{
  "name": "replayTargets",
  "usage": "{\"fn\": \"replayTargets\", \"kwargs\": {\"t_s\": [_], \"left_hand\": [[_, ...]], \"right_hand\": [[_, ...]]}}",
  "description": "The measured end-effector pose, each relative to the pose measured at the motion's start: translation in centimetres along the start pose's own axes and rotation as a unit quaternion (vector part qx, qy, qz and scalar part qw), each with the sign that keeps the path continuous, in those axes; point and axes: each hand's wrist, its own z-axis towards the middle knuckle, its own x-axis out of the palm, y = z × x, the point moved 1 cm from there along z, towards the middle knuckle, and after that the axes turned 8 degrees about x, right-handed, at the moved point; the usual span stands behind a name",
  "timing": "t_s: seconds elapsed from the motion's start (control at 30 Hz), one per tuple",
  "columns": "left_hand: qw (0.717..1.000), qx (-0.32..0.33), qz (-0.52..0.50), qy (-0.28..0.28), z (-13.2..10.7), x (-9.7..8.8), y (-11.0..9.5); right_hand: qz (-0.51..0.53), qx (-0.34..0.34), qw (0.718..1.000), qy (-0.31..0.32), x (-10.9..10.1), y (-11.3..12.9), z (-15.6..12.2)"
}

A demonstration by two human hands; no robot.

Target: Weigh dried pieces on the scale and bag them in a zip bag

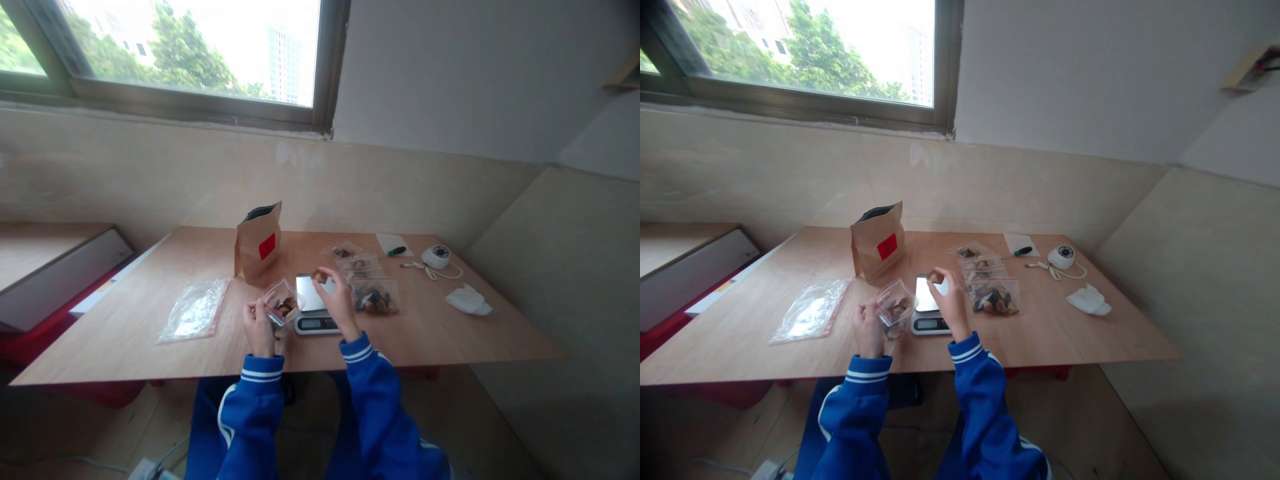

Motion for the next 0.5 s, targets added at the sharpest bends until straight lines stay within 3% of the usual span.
{"fn": "replayTargets", "kwargs": {"t_s": [0.07, 0.17, 0.23, 0.33, 0.5], "left_hand": [[1.000, -0.003, -0.008, 0.013, -0.2, 0.2, -0.1], [1.000, 0.009, 0.006, 0.026, -0.4, 0.4, -0.2], [0.999, 0.019, 0.006, 0.033, -0.4, 0.4, -0.3], [0.999, 0.011, -0.028, 0.044, -0.3, 0.4, -0.4], [0.993, -0.049, -0.055, 0.094, -0.4, 0.3, -1.0]], "right_hand": [[0.046, -0.015, 0.999, -0.019, -0.6, 1.7, 0.2], [0.060, -0.058, 0.991, 0.101, -1.0, 3.8, -0.2], [0.081, -0.045, 0.989, 0.112, -1.2, 4.3, -0.5], [0.111, -0.009, 0.990, 0.080, -1.4, 3.7, -1.0], [0.135, 0.029, 0.981, 0.133, -0.8, 1.9, -1.4]]}}
